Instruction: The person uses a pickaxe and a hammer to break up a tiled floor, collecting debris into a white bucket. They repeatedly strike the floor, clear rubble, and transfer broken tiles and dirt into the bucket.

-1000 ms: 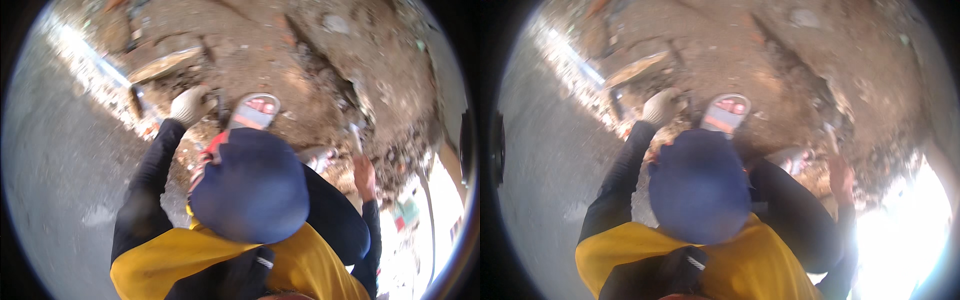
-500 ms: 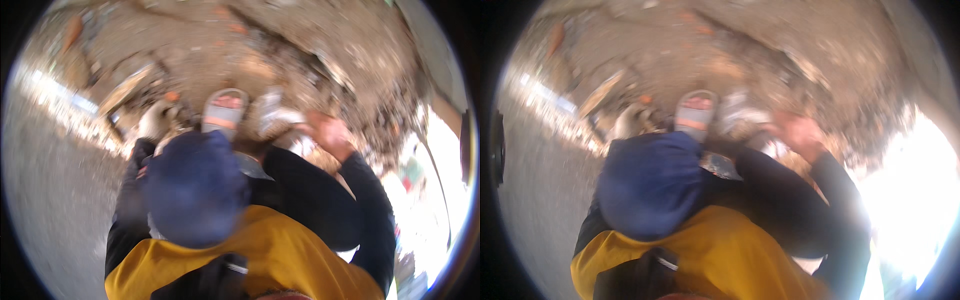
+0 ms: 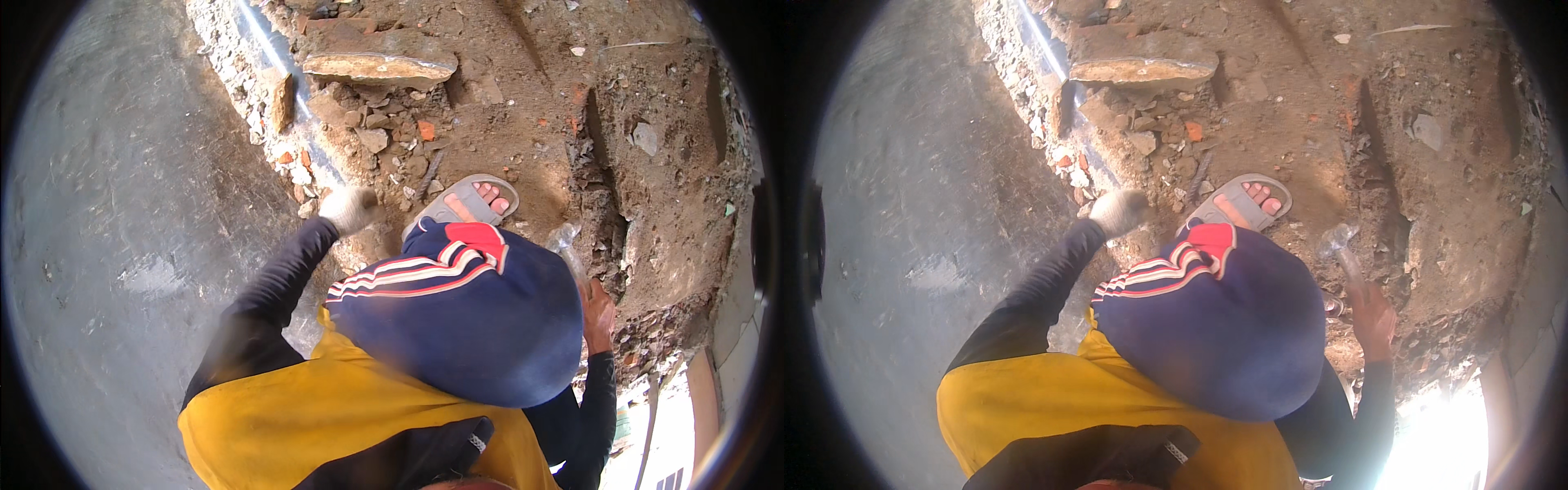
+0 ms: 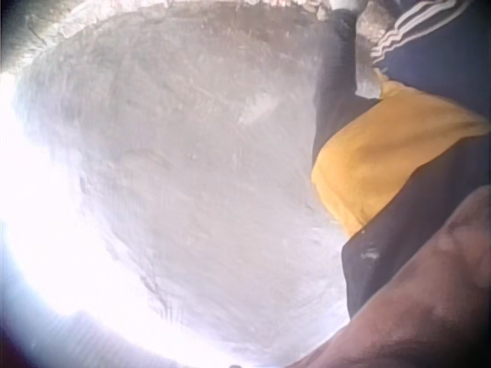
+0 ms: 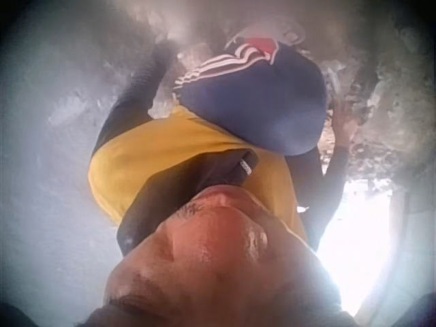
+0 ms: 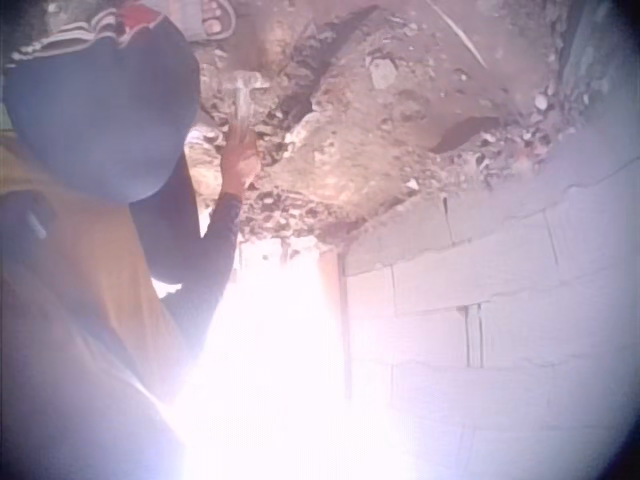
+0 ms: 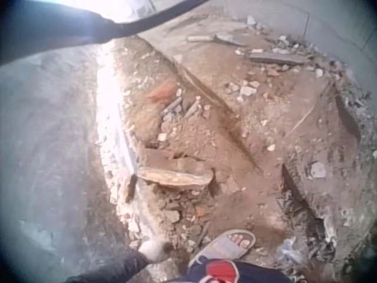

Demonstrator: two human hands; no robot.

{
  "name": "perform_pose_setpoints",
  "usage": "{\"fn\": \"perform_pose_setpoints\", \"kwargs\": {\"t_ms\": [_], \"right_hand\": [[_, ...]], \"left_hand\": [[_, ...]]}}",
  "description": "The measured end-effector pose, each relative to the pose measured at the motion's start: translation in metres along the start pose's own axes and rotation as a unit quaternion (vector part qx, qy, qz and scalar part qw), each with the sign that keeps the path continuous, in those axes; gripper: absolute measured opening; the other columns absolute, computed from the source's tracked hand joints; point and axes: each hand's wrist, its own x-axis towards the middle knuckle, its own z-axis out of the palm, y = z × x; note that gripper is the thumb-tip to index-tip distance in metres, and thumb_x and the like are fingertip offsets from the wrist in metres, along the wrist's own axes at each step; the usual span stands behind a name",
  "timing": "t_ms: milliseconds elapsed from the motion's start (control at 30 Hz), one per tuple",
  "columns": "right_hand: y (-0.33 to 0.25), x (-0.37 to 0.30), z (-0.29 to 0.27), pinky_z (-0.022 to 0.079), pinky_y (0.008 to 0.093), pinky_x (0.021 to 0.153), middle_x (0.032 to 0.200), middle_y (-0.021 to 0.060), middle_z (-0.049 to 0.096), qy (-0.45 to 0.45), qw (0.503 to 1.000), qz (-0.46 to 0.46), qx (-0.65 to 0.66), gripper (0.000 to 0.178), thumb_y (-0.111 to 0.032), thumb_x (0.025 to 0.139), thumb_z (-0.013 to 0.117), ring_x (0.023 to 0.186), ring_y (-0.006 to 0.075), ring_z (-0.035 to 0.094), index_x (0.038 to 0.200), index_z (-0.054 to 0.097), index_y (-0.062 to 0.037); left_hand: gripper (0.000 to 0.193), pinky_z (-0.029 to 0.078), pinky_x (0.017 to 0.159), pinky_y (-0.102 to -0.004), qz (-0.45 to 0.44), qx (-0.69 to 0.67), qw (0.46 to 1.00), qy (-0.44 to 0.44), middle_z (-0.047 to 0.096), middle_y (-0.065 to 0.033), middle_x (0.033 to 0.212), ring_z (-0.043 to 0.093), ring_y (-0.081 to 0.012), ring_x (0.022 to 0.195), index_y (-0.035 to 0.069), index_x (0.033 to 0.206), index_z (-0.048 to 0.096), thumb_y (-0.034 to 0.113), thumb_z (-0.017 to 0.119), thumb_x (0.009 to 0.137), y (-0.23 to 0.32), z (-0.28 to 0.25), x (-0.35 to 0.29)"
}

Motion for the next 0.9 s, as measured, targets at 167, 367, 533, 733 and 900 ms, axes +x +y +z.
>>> {"fn": "perform_pose_setpoints", "kwargs": {"t_ms": [167,367,533,733,900], "right_hand": [[0.021,-0.005,0.003,0.058,0.0517,0.075,0.1,0.0187,0.074,0.034,0.987,-0.124,-0.1,0.045,-0.055,0.101,0.067,0.091,0.0387,0.074,0.126,0.072,-0.0179],[-0.008,-0.029,-0.005,0.057,0.0455,0.058,0.077,0.0108,0.07,0.019,0.992,-0.125,0.027,0.061,-0.072,0.103,0.055,0.063,0.0284,0.071,0.108,0.069,-0.0129],[-0.02,-0.016,0.006,0.057,0.043,0.053,0.077,0.0082,0.07,-0.081,0.993,-0.082,0.003,0.07,-0.078,0.103,0.046,0.059,0.0224,0.069,0.108,0.069,-0.0126],[0.012,-0.029,0.02,0.059,0.0478,0.064,0.073,0.01,0.069,0.048,0.991,-0.042,0.119,0.075,-0.077,0.106,0.04,0.063,0.027,0.071,0.114,0.075,-0.0111],[0.018,-0.027,0.04,0.057,0.0448,0.057,0.07,0.0072,0.069,0.168,0.966,-0.188,0.062,0.072,-0.079,0.102,0.046,0.061,0.0275,0.072,0.112,0.074,-0.0128]], "left_hand": [[0.032,0.059,0.078,-0.0519,0.165,-0.044,0.969,0.178,0.077,-0.0187,0.096,0.076,-0.0397,0.091,0.013,0.108,0.075,0.043,0.071,0.097,0.067,0.018,0.032],[0.022,0.06,0.078,-0.0468,0.113,0.058,0.979,0.163,0.079,-0.0151,0.096,0.076,-0.0368,0.088,0.01,0.1,0.077,0.031,0.075,0.094,0.093,0.014,0.063],[0.022,0.06,0.078,-0.045,0.097,-0.024,0.993,0.07,0.078,-0.0138,0.099,0.076,-0.0341,0.089,0.01,0.106,0.076,0.03,0.074,0.096,0.061,0.039,0.006],[0.024,0.06,0.079,-0.0429,0.047,-0.14,0.988,-0.035,0.078,-0.0123,0.102,0.075,-0.0308,0.091,0.01,0.113,0.074,0.029,0.073,0.098,0.033,0.046,-0.042],[0.026,0.059,0.079,-0.0412,0.045,-0.204,0.976,-0.065,0.077,-0.011,0.105,0.075,-0.0281,0.092,0.01,0.119,0.072,0.028,0.071,0.099,0.032,0.014,-0.032]]}}
